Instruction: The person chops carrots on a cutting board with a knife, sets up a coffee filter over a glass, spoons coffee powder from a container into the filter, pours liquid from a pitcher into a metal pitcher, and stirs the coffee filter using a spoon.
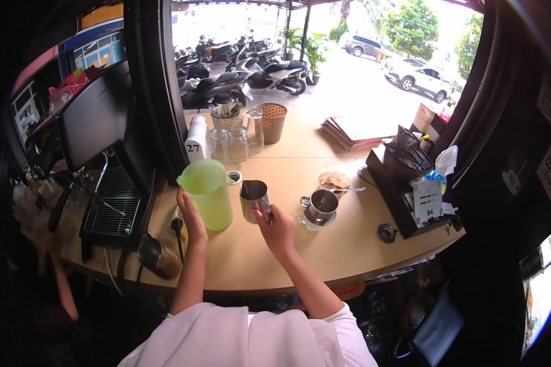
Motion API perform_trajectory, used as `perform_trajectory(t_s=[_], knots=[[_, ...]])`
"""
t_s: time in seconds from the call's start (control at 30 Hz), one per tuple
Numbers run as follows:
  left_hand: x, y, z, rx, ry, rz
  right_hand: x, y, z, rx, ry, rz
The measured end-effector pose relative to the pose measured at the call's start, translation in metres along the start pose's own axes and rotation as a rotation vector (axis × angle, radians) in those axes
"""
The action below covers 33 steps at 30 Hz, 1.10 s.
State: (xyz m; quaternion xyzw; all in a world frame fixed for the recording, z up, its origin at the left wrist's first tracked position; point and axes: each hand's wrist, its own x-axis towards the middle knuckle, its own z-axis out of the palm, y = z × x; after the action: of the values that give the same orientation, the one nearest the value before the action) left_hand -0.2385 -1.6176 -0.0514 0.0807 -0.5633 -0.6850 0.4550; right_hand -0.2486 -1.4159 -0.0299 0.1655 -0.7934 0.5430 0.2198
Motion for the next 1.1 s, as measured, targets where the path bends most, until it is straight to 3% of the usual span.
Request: perform_trajectory(t_s=[0.03, 0.13, 0.23, 0.33, 0.57, 0.73, 1.1], knots=[[0.004, 0.004, 0.001, -0.018, 0.084, -0.169, 0.003, -0.002, 0.001, -0.013, -0.002, -0.010], [0.020, 0.030, -0.003, -0.108, -0.081, -0.423, 0.006, -0.006, 0.009, -0.001, -0.010, -0.003], [0.037, 0.022, -0.007, -0.235, -0.257, -0.447, 0.007, -0.013, 0.015, 0.033, 0.008, -0.028], [0.056, -0.002, -0.015, -0.359, -0.301, -0.540, 0.008, -0.015, 0.021, 0.080, 0.012, -0.039], [0.063, -0.033, -0.017, -0.324, -0.196, -0.378, 0.011, -0.019, 0.022, 0.070, 0.025, -0.103], [0.056, -0.027, -0.009, -0.222, -0.089, -0.305, 0.010, -0.011, 0.019, 0.039, 0.046, -0.120], [0.042, -0.006, 0.026, 0.019, -0.072, -0.095, 0.006, 0.001, -0.004, -0.007, 0.080, -0.080]])
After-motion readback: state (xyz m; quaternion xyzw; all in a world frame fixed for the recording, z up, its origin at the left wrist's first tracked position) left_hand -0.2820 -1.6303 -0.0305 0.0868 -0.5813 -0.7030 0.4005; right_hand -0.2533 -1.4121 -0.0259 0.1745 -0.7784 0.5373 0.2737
